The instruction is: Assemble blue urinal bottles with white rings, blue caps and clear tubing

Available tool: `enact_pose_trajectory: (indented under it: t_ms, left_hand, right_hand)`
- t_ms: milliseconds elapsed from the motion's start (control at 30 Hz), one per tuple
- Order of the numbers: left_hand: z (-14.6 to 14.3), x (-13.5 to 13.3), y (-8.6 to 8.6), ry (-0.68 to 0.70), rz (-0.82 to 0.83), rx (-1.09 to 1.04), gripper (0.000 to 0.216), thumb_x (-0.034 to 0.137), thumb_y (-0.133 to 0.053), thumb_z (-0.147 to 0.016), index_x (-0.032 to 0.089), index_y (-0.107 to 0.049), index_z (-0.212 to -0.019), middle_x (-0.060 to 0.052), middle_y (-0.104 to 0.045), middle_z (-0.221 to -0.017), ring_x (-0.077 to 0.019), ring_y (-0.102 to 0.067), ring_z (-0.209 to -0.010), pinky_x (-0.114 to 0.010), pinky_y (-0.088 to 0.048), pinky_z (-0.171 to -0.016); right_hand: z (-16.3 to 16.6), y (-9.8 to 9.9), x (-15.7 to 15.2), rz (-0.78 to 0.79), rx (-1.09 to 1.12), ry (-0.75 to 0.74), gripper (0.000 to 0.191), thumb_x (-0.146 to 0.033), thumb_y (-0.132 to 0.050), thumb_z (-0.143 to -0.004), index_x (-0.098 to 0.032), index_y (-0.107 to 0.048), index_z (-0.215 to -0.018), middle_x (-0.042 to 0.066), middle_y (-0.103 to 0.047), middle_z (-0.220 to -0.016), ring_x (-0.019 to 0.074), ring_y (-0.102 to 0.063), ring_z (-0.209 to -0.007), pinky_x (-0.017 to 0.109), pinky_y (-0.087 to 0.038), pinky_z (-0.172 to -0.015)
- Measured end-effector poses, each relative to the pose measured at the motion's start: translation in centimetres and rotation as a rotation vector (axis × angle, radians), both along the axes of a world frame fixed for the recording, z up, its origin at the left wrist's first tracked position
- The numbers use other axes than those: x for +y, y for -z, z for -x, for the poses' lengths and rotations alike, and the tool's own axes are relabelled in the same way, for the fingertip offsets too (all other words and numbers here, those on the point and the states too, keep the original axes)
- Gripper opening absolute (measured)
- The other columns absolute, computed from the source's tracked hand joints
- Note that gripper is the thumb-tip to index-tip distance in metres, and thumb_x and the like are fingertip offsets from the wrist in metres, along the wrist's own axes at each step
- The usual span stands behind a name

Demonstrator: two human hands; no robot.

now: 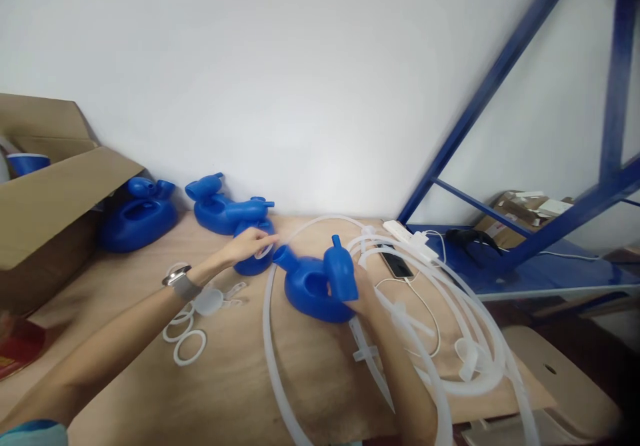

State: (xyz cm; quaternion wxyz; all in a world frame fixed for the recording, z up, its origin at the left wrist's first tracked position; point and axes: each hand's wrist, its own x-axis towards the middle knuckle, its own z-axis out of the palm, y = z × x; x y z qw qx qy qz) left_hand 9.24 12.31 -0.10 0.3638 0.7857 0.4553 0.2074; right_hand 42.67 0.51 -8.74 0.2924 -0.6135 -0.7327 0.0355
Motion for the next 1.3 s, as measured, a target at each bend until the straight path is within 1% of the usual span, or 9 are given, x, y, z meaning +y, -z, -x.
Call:
enact_pose_trajectory:
  t_ms: [133, 267, 367, 500, 667, 800, 900, 1067, 1300]
  left_hand:
    - [5.8, -3.9, 0.0, -0.125, -0.109, 0.097, 0.06, 0.072, -0.059, -0.088, 0.022, -0.048, -0.057, 0.001, -0.052, -0.054, -0.0152, -0.047, -0.057, -0.027, -0.037, -0.059]
    - [11.3, -8.6, 3.3, -0.351, -0.282, 0.312, 0.039, 0.057, -0.063, -0.085, 0.025, -0.06, -0.063, -0.004, -0.064, -0.063, -0.0233, -0.06, -0.065, -0.031, -0.039, -0.062]
    - [13.2, -11.0, 6.3, -0.446, -0.306, 0.346, 0.025, 0.047, -0.062, -0.082, 0.025, -0.069, -0.072, -0.01, -0.076, -0.079, -0.0318, -0.071, -0.079, -0.035, -0.048, -0.068]
    - [13.2, -12.8, 8.3, -0.509, -0.376, 0.285, 0.03, 0.047, -0.057, -0.088, 0.025, -0.077, -0.093, -0.014, -0.081, -0.114, -0.035, -0.074, -0.11, -0.043, -0.057, -0.094]
    - [9.5, -16.4, 9.1, -0.608, -0.479, 0.038, 0.037, 0.051, -0.05, -0.1, 0.026, -0.075, -0.092, -0.012, -0.081, -0.109, -0.0322, -0.076, -0.108, -0.044, -0.059, -0.098]
    - [4.1, -19.2, 9.6, -0.426, -0.429, -0.116, 0.028, 0.045, -0.053, -0.103, 0.028, -0.075, -0.097, -0.008, -0.08, -0.106, -0.0288, -0.077, -0.104, -0.042, -0.062, -0.097]
    - [0.6, -19.4, 10.0, -0.289, -0.45, -0.155, 0.027, 0.043, -0.059, -0.102, 0.029, -0.074, -0.121, -0.011, -0.074, -0.13, -0.0305, -0.071, -0.125, -0.045, -0.058, -0.109]
    - [-4.2, -17.1, 11.0, -0.125, -0.449, -0.063, 0.071, 0.043, -0.067, -0.099, 0.028, -0.041, -0.164, -0.018, -0.043, -0.168, -0.0381, -0.041, -0.157, -0.058, -0.043, -0.124]
    - [-9.3, -14.7, 12.1, -0.079, -0.33, 0.027, 0.11, 0.06, -0.087, -0.079, 0.016, -0.034, -0.165, -0.024, 0.025, -0.176, -0.0541, 0.015, -0.162, -0.073, -0.023, -0.127]
  right_hand:
    - [0.1, 0.0, 0.1, -0.013, -0.006, -0.021, 0.062, -0.049, -0.079, -0.082, -0.024, -0.07, -0.138, 0.014, -0.077, -0.123, 0.0392, -0.073, -0.111, 0.052, -0.059, -0.098]
    - [0.4, 0.2, 0.2, -0.04, -0.002, -0.01, 0.053, -0.056, -0.071, -0.089, -0.021, -0.073, -0.128, 0.019, -0.076, -0.12, 0.0426, -0.072, -0.113, 0.057, -0.059, -0.098]
    - [0.5, 0.1, 0.4, -0.05, -0.009, -0.047, 0.047, -0.059, -0.069, -0.09, -0.024, -0.075, -0.12, 0.016, -0.076, -0.121, 0.0417, -0.071, -0.115, 0.057, -0.059, -0.099]
    - [0.6, -0.3, 0.7, -0.049, -0.029, -0.109, 0.039, -0.057, -0.065, -0.094, -0.024, -0.077, -0.111, 0.015, -0.078, -0.118, 0.0389, -0.072, -0.115, 0.054, -0.059, -0.099]
    - [1.0, -0.8, 0.4, -0.044, -0.042, -0.112, 0.04, -0.059, -0.064, -0.094, -0.024, -0.077, -0.11, 0.015, -0.077, -0.121, 0.0398, -0.07, -0.12, 0.054, -0.059, -0.099]
    - [1.9, -1.6, -0.1, -0.012, -0.057, -0.121, 0.042, -0.057, -0.066, -0.094, -0.028, -0.075, -0.123, 0.012, -0.078, -0.122, 0.0371, -0.071, -0.117, 0.051, -0.059, -0.098]
    - [2.7, -2.1, -0.4, 0.015, -0.066, -0.111, 0.045, -0.051, -0.071, -0.092, -0.028, -0.074, -0.13, 0.013, -0.078, -0.124, 0.0355, -0.073, -0.115, 0.046, -0.059, -0.099]
    - [4.1, -2.2, -0.8, 0.041, -0.049, 0.015, 0.045, -0.034, -0.065, -0.091, -0.016, -0.071, -0.133, 0.017, -0.075, -0.131, 0.0348, -0.07, -0.123, 0.043, -0.056, -0.102]
    - [6.6, -2.8, -1.4, 0.075, 0.017, 0.26, 0.034, -0.037, -0.069, -0.091, -0.016, -0.075, -0.116, 0.017, -0.077, -0.113, 0.0337, -0.069, -0.118, 0.037, -0.05, -0.097]
